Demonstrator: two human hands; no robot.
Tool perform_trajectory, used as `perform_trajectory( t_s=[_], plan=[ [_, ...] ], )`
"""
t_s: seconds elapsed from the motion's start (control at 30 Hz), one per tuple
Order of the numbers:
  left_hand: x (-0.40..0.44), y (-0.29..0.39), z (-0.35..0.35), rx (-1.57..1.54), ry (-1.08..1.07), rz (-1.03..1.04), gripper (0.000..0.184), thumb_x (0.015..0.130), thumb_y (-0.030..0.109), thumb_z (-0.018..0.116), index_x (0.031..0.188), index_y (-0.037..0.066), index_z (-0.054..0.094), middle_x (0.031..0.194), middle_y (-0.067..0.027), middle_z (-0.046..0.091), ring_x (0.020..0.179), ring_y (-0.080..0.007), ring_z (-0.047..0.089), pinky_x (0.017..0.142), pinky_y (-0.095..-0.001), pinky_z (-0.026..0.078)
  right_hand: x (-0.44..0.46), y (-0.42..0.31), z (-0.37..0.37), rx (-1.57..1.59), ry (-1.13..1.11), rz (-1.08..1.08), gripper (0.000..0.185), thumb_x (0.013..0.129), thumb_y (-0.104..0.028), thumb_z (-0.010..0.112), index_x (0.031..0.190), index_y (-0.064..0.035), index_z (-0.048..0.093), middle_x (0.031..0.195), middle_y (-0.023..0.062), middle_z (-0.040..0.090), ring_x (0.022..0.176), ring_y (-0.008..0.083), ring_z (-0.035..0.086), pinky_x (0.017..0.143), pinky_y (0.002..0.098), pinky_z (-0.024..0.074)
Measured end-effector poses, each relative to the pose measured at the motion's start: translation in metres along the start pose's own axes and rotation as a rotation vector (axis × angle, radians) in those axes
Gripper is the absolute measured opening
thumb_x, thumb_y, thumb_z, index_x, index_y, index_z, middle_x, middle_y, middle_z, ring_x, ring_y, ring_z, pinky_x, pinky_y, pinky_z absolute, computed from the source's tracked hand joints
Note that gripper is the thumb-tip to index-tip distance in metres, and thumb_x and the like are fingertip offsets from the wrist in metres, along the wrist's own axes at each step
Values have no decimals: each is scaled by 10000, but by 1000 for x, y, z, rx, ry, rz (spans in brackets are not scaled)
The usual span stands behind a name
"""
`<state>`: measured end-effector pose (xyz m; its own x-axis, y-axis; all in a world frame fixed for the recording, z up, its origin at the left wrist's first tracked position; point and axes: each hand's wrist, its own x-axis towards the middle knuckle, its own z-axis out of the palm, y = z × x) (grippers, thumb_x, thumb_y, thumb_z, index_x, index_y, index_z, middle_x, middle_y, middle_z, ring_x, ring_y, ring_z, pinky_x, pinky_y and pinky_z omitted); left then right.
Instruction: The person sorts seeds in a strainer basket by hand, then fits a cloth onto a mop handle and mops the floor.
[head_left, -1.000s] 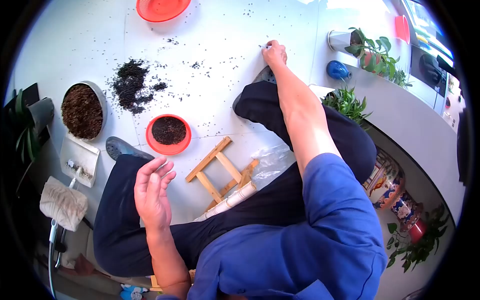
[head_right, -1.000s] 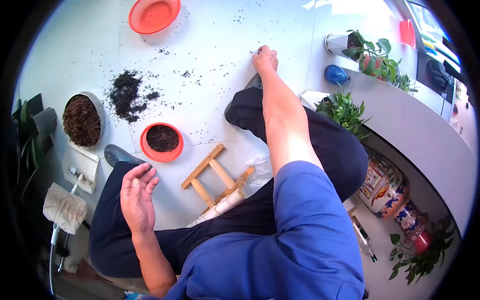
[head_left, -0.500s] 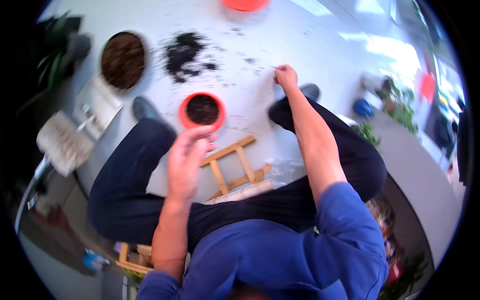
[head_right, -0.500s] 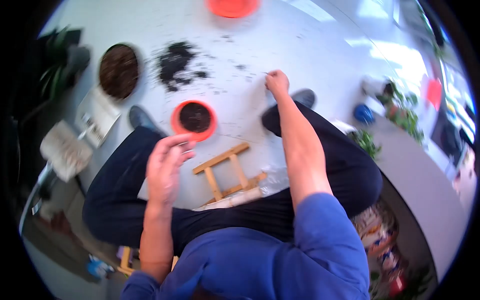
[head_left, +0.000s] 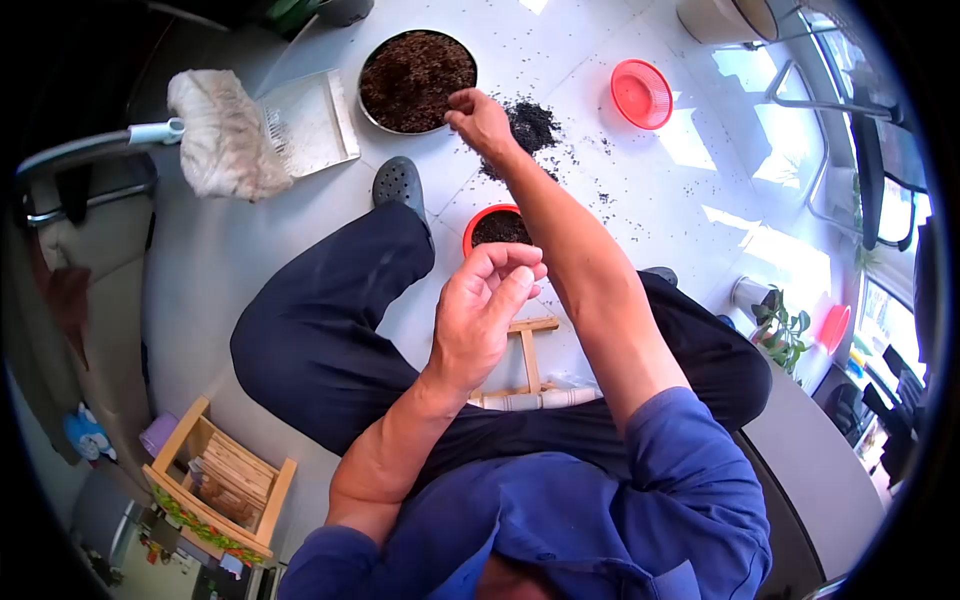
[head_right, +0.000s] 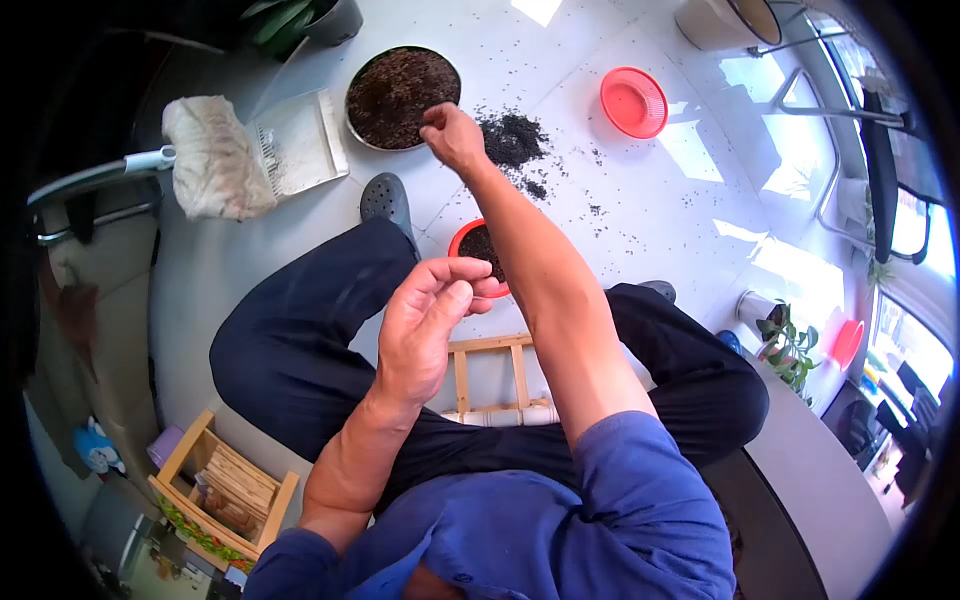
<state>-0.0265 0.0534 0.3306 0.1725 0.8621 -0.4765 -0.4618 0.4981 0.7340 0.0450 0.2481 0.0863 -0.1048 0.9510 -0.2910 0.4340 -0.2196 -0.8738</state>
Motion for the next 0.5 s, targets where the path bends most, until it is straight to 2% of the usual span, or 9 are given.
perform_trajectory(
  t_s=[0.1, 0.17, 0.2, 0.23, 0.27, 0.37, 0.4, 0.43, 0.5],
  plan=[
    [-6, 5, -4, -91, 17, 36, 238, 964, 150, 496, 1121, -22, 543, 1063, -102, 612, 984, -160, 607, 875, -296, 468, -15, 6, -7, -128, 80, -17, 366, 764, -184, 636, 1102, -44, 632, 985, 152, 688, 918, 292, 658, 824, 360, 504],
    [-11, 8, -2, -107, 17, 49, 232, 966, 153, 493, 1114, -17, 547, 1061, -94, 611, 966, -151, 608, 869, -289, 470, -35, 45, -10, -7, 64, 53, 351, 771, -173, 639, 1084, -14, 639, 940, 143, 695, 832, 250, 678, 762, 339, 522],
    [-12, 8, -1, -145, 11, 31, 220, 957, 147, 516, 1107, -11, 552, 1036, -76, 600, 949, -128, 589, 853, -272, 468, -52, 51, -16, 233, 4, 187, 329, 781, -150, 643, 1056, 29, 642, 895, 132, 693, 740, 193, 674, 678, 305, 533],
    [-13, 6, -1, -182, 4, 13, 210, 948, 140, 539, 1101, -4, 556, 1010, -58, 590, 932, -105, 569, 837, -255, 467, -74, 52, -24, 346, 19, 201, 296, 798, -110, 637, 1046, 52, 634, 860, 117, 681, 705, 150, 657, 624, 270, 532],
    [-14, 2, -1, -125, -17, 40, 210, 961, 147, 498, 1090, -5, 561, 1032, -90, 621, 953, -146, 613, 852, -291, 483, -92, 52, -30, 385, 56, 248, 267, 813, -93, 625, 1035, 55, 632, 853, 116, 679, 699, 154, 659, 614, 271, 536],
    [-13, -6, 0, -207, 3, -36, 200, 954, 141, 506, 1073, -8, 567, 1009, -93, 628, 934, -151, 619, 840, -293, 492, -149, 76, -55, 472, 209, 419, 194, 855, -76, 595, 995, 55, 625, 813, 113, 668, 662, 156, 661, 585, 272, 544],
    [-10, -9, -4, -208, -1, -1, 191, 951, 135, 506, 1060, -9, 572, 1002, -93, 630, 919, -152, 621, 826, -294, 498, -168, 94, -65, 382, 217, 441, 240, 888, -137, 601, 1040, 47, 612, 863, 116, 668, 660, 169, 650, 645, 279, 551],
    [-7, -9, -6, -228, 12, 10, 185, 954, 133, 501, 1057, -3, 573, 999, -98, 631, 900, -162, 622, 816, -296, 499, -188, 104, -72, 369, 269, 542, 251, 889, -170, 603, 1023, 42, 619, 839, 105, 661, 650, 159, 644, 618, 270, 538],
    [-3, -6, -11, -243, 92, 41, 173, 953, 125, 497, 1057, 12, 574, 1001, -96, 630, 898, -179, 621, 804, -307, 502, -226, 123, -84, 200, 381, 594, 294, 883, -225, 612, 1013, 39, 621, 815, 92, 650, 663, 152, 641, 596, 269, 525]
  ],
)
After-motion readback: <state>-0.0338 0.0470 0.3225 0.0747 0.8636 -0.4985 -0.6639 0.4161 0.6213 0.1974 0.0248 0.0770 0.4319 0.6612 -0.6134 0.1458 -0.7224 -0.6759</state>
